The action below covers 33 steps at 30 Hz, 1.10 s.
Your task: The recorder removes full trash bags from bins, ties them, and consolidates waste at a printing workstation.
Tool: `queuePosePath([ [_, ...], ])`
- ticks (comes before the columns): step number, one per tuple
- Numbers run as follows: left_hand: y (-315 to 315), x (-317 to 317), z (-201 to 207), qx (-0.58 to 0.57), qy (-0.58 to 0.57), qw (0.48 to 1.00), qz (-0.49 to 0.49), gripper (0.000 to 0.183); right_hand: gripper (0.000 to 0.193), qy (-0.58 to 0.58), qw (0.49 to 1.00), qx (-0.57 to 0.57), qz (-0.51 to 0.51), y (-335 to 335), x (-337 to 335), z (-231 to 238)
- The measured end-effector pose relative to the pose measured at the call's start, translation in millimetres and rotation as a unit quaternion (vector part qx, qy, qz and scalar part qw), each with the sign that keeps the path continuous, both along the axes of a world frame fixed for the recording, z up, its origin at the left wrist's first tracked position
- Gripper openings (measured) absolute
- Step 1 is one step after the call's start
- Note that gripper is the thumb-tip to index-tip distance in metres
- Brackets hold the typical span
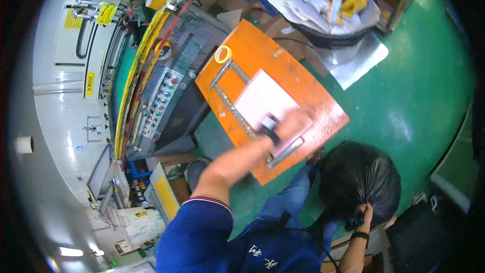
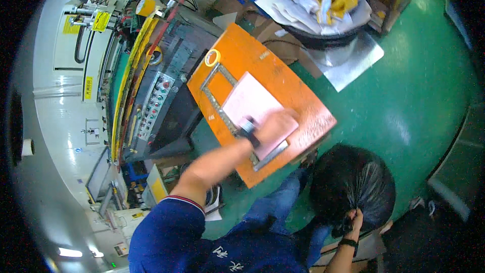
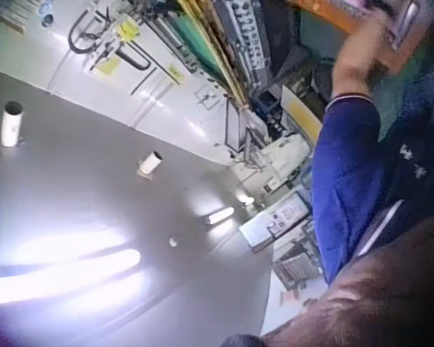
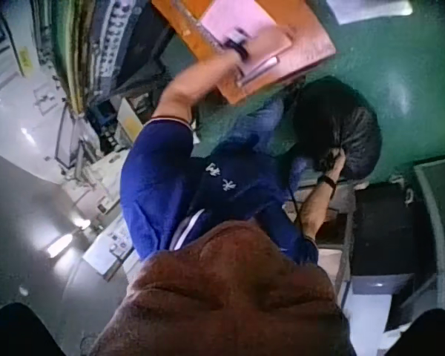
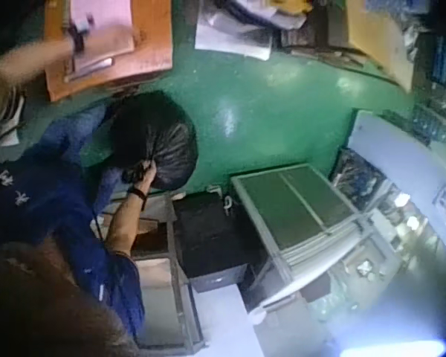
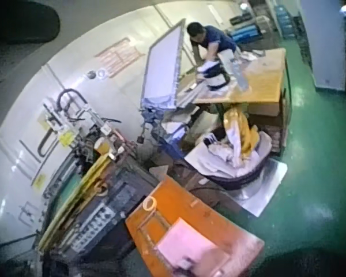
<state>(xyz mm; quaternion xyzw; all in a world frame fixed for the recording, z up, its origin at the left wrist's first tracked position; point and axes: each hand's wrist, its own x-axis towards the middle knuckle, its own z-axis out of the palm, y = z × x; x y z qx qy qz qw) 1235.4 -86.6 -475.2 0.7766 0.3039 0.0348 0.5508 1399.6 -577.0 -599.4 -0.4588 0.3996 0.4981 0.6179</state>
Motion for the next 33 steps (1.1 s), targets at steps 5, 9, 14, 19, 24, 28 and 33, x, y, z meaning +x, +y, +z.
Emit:
queuePosePath([
  [5,261.5,-145.2,-37.1,0.364,0.183,0.844,0.35,0.027,0.042,-0.111,0.957,-0.135,0.233,-32.5,17.7,-39.3],
  [9,328.8,-246.6,-62.6,0.525,0.236,0.766,0.286,0.029,0.053,-0.05,0.91,-0.321,0.26,48.3,-8.3,8.3],
  [14,348.5,-211.1,-56.2,0.372,0.26,0.83,0.324,0.028,0.055,-0.045,0.858,-0.349,0.374,40.1,3.1,25.5],
  [19,360.1,-204.1,-48.0,0.331,0.282,0.836,0.334,0.027,0.03,-0.24,0.739,-0.244,0.581,48.2,10.0,28.6],
  [24,326.1,-178.3,-38.7,0.447,0.123,0.842,0.277,0.021,0.029,-0.294,0.569,-0.333,0.693,61.2,0.7,45.1],
  [28,246.3,-106.2,15.6,0.221,0.032,0.937,0.268,0.019,0.035,-0.245,0.563,-0.364,0.701,94.4,-10.8,85.8],
  [33,152.1,-36.5,36.2,-0.06,-0.13,0.975,0.17,0.019,0.034,-0.376,0.48,-0.289,0.738,47.2,-23.2,45.8],
])
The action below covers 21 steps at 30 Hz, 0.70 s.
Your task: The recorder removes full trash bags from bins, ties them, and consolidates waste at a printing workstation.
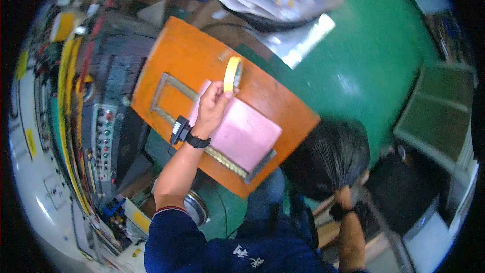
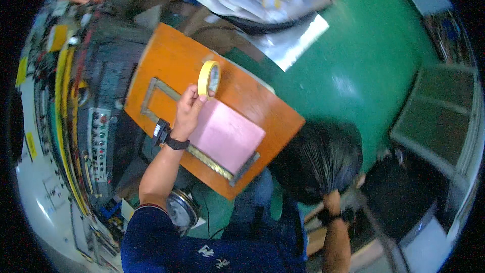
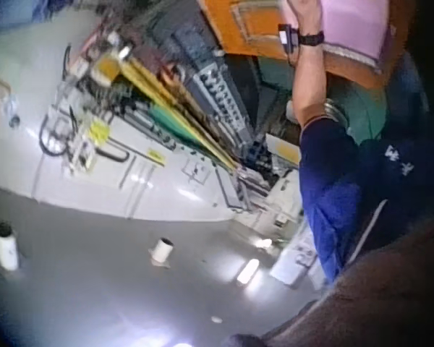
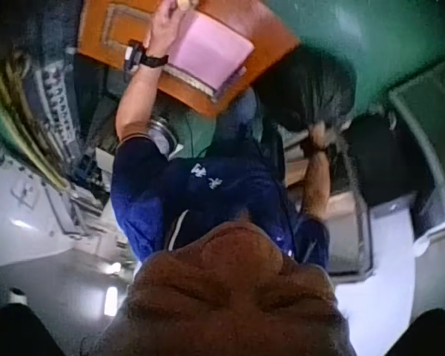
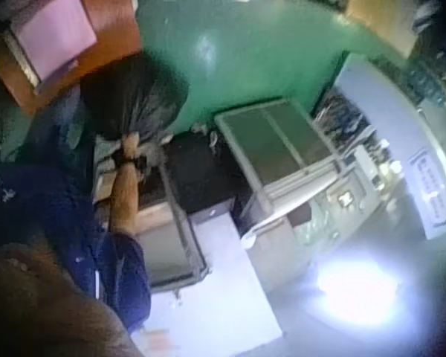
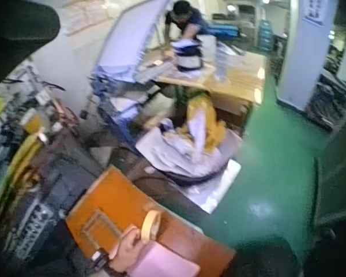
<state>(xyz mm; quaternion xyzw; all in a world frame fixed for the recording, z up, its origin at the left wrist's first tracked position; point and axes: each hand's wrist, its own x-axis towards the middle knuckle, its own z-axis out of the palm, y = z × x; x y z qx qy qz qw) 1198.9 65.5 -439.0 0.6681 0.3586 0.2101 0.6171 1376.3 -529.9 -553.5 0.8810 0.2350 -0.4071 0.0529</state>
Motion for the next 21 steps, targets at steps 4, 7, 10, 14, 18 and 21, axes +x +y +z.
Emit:
queuePosePath([
  [4,-94.6,25.3,19.5,-0.437,-0.179,0.881,-0.035,0.023,0.066,0.189,0.933,0.031,-0.306,77.1,15.3,49.3],
  [7,-154.2,36.9,24.2,-0.52,-0.191,0.83,-0.071,0.031,0.044,0.234,0.929,-0.029,-0.284,63.5,20.2,45.2],
  [10,-200.8,48.8,39.4,-0.564,-0.21,0.795,-0.083,0.03,0.04,0.259,0.926,-0.025,-0.273,21.9,13.2,21.8],
  [14,-251.2,38.8,48.4,-0.567,-0.188,0.802,-0.024,0.024,0.026,0.278,0.923,0.0,-0.267,18.0,-0.2,34.8],
  [18,-320.8,40.3,35.2,-0.515,-0.138,0.846,-0.015,0.023,0.025,0.206,0.958,0.187,-0.067,-70.6,-13.1,-61.4],
  [21,-377.9,13.4,7.0,-0.496,-0.021,0.868,0.014,0.024,0.025,0.32,0.869,0.121,-0.357,-11.4,-9.3,5.5],
])
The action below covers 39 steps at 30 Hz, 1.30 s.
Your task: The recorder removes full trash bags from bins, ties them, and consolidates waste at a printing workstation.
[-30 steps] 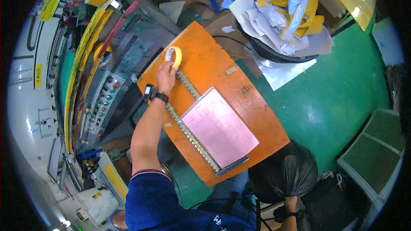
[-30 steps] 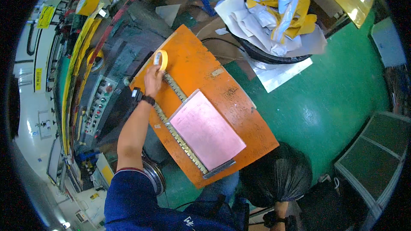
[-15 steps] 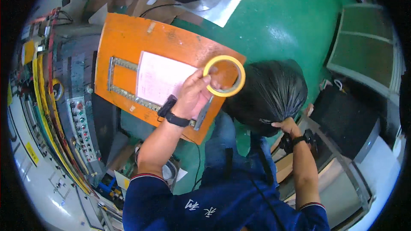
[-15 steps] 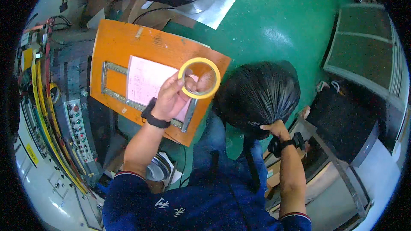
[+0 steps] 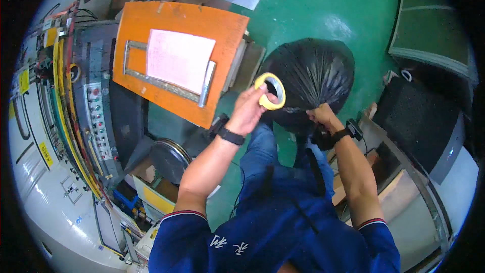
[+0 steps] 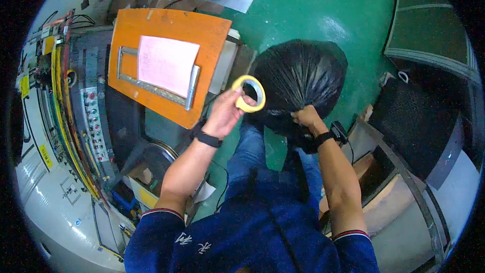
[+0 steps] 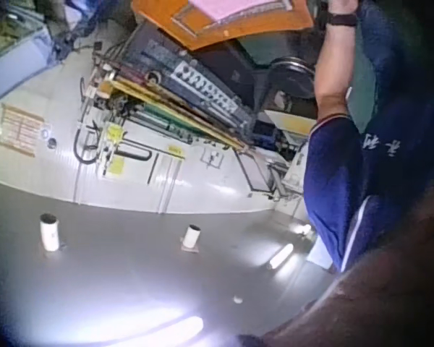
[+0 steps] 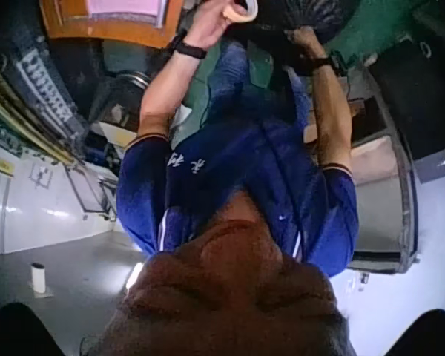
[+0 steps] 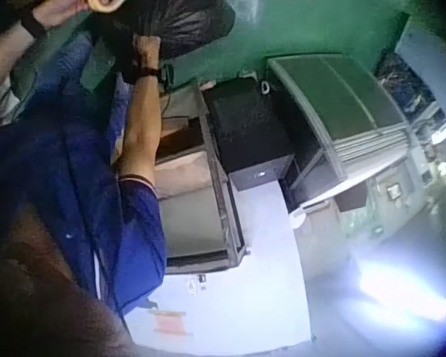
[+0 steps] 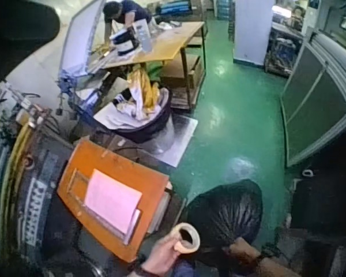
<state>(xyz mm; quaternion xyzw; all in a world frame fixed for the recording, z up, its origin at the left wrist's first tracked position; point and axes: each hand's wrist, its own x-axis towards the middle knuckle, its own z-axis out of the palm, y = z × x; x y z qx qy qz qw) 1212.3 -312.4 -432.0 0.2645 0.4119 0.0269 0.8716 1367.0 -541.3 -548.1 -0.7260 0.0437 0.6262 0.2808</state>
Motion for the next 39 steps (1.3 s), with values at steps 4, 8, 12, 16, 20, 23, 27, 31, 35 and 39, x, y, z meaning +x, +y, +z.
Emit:
queuePosePath([
  [4,-88.9,13.4,-62.5,-0.169,0.067,0.982,0.044,0.024,0.03,0.038,0.998,0.026,-0.048,-7.1,7.6,6.8],
  [8,-125.1,11.3,-95.1,-0.178,-0.01,0.983,0.046,0.029,0.047,-0.003,1.0,0.028,0.012,-6.9,5.1,7.4],
  [12,-126.8,23.5,-86.8,-0.06,-0.071,0.995,-0.019,0.043,0.059,-0.016,0.999,0.044,-0.007,-15.6,10.8,0.4],
  [16,-130.9,30.0,-104.0,0.092,0.0,0.993,-0.077,0.044,0.065,-0.004,1.0,0.015,0.009,-2.9,20.5,9.7],
  [20,-134.6,36.7,-121.6,0.299,0.028,0.949,-0.094,0.025,0.064,-0.024,0.999,0.023,0.037,6.6,29.7,13.2],
  [23,-130.8,44.9,-100.3,0.441,0.079,0.88,-0.16,0.022,0.058,-0.008,0.997,0.071,0.004,2.4,36.7,23.0],
  [27,-138.8,21.2,-123.0,0.488,0.076,0.845,-0.204,0.03,0.035,-0.003,1.0,0.017,0.018,13.3,23.8,16.2],
  [31,-118.1,5.8,-111.4,0.483,0.05,0.842,-0.234,0.049,0.019,0.038,0.998,-0.019,-0.037,18.8,23.5,20.6],
  [35,-85.7,20.7,-71.9,0.658,0.044,0.73,-0.182,0.052,0.014,0.034,0.999,0.022,-0.007,-2.2,28.7,2.6],
  [39,-107.7,12.3,-127.6,0.639,0.071,0.717,-0.269,0.032,0.009,0.068,0.997,-0.012,0.021,-8.7,25.6,-10.8],
])
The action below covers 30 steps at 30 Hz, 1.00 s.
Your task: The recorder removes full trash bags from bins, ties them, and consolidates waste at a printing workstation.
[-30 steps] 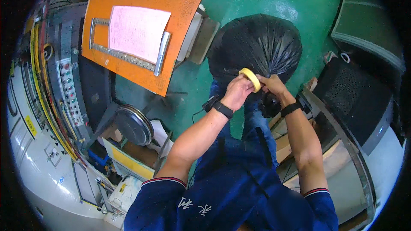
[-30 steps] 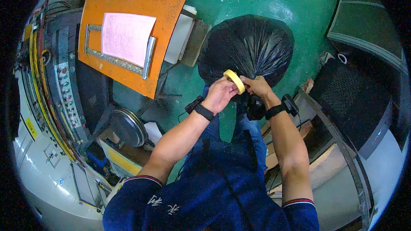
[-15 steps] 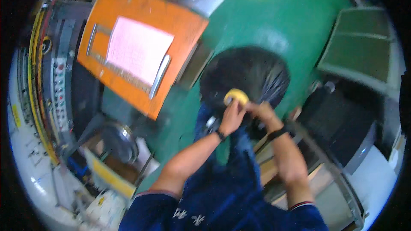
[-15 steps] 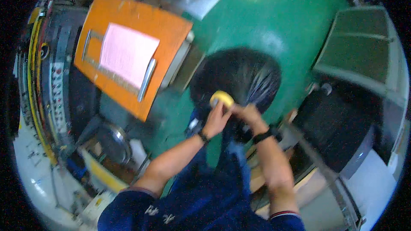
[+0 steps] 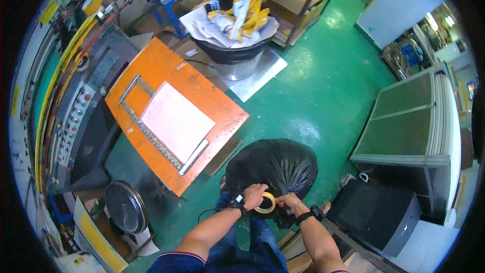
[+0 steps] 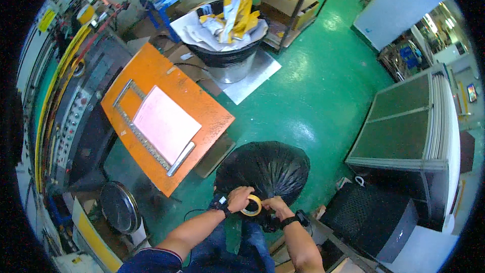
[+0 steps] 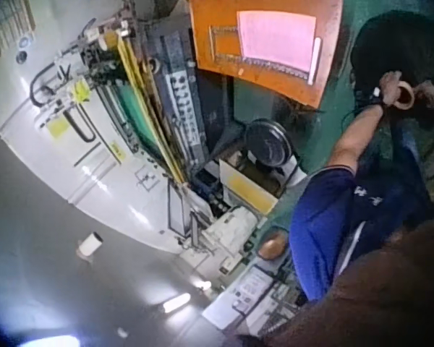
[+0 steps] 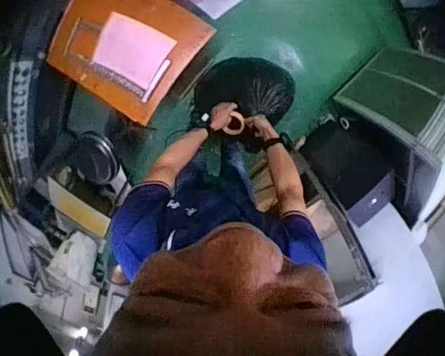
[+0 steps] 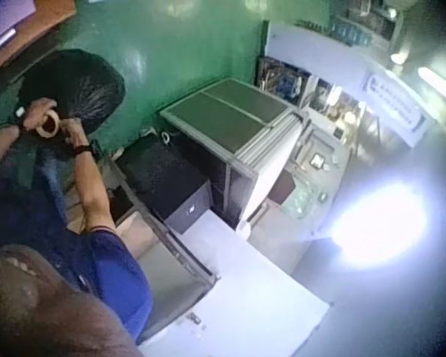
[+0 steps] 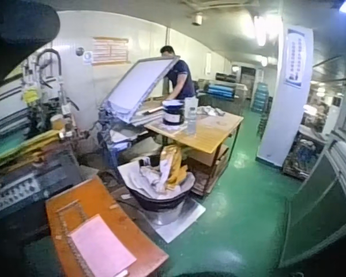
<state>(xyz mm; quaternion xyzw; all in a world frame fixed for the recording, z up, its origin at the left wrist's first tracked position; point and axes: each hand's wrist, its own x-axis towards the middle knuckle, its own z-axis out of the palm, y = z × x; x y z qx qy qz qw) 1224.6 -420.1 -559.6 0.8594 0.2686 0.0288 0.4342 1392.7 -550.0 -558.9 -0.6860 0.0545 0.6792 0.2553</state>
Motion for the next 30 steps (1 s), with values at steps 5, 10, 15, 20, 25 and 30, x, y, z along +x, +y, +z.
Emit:
queuePosePath([
  [5,-4.4,-4.7,21.7,0.0,-0.059,0.998,0.032,0.021,0.016,-0.132,0.971,0.117,0.163,6.1,26.4,21.7],
  [10,-67.4,-33.5,-5.7,-0.142,0.036,0.988,0.058,0.029,0.021,-0.151,0.971,-0.123,0.137,57.1,7.7,55.7],
  [15,-116.1,-2.9,-48.3,-0.237,-0.017,0.967,0.093,0.036,0.029,-0.379,0.903,-0.048,0.194,34.6,-20.7,25.9],
  [20,-32.7,-9.0,-2.3,-0.239,0.212,0.927,-0.198,0.026,0.023,-0.432,0.884,-0.052,0.173,19.7,-44.2,32.5],
  [25,13.7,87.2,59.3,-0.181,-0.037,0.969,-0.166,0.021,0.023,-0.536,0.834,0.085,0.093,7.6,-68.6,2.7],
  [30,-48.5,150.8,20.3,0.022,0.191,0.875,-0.444,0.031,0.039,-0.505,0.848,0.152,-0.054,3.1,-108.7,-22.1],
])
